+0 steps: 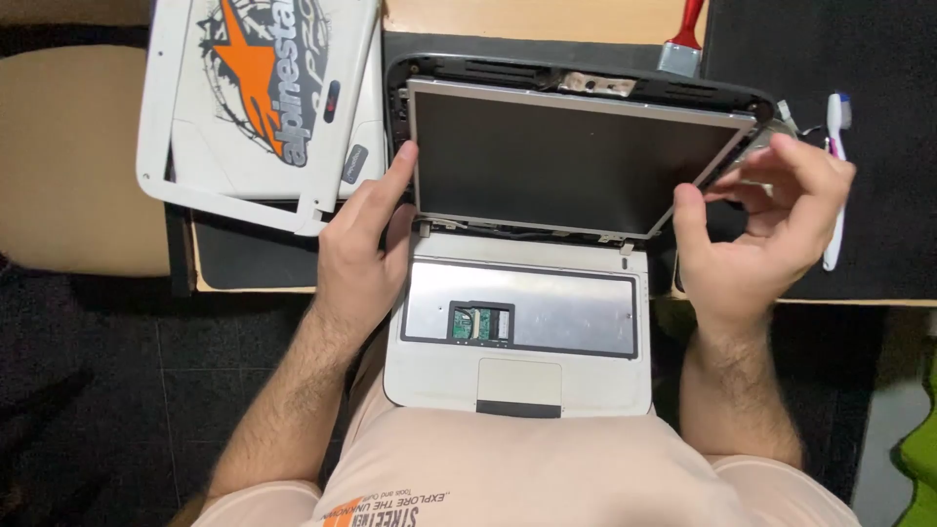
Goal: Disassembling a laptop to access internal components and the screen, then reassembling parts.
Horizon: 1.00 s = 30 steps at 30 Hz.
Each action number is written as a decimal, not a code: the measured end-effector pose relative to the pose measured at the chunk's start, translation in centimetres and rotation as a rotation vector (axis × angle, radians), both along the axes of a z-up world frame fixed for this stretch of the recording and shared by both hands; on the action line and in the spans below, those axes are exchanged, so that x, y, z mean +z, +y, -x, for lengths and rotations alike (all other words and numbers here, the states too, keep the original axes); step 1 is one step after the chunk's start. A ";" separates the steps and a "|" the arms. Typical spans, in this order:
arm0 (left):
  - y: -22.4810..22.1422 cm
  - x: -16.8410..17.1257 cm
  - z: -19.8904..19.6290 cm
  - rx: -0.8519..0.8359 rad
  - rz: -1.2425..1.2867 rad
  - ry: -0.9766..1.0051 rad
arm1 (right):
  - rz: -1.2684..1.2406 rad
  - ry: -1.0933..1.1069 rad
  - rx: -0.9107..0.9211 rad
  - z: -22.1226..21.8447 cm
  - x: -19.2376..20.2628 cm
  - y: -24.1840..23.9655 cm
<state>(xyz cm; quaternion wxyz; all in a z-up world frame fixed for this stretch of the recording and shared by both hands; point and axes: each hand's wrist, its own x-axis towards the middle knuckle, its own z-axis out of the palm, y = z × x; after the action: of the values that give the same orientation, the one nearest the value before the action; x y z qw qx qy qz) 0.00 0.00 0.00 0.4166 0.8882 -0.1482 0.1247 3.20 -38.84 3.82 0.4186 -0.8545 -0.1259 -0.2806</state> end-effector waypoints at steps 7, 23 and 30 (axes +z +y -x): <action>-0.1 -0.5 -0.1 0.039 0.026 0.035 | -0.172 0.448 0.095 1.8 -3.9 -2.9; -1.2 3.0 -0.8 0.036 0.061 0.174 | -0.307 0.743 0.166 1.3 -5.3 -4.0; -0.6 1.9 -1.2 0.032 0.090 0.259 | -0.315 0.715 0.176 0.7 -6.6 -4.3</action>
<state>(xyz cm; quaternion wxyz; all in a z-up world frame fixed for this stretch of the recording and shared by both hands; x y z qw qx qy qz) 1.16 -0.61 1.90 0.4697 0.8795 -0.0733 0.0220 2.47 -43.12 -2.75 0.5844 -0.8096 -0.0003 0.0554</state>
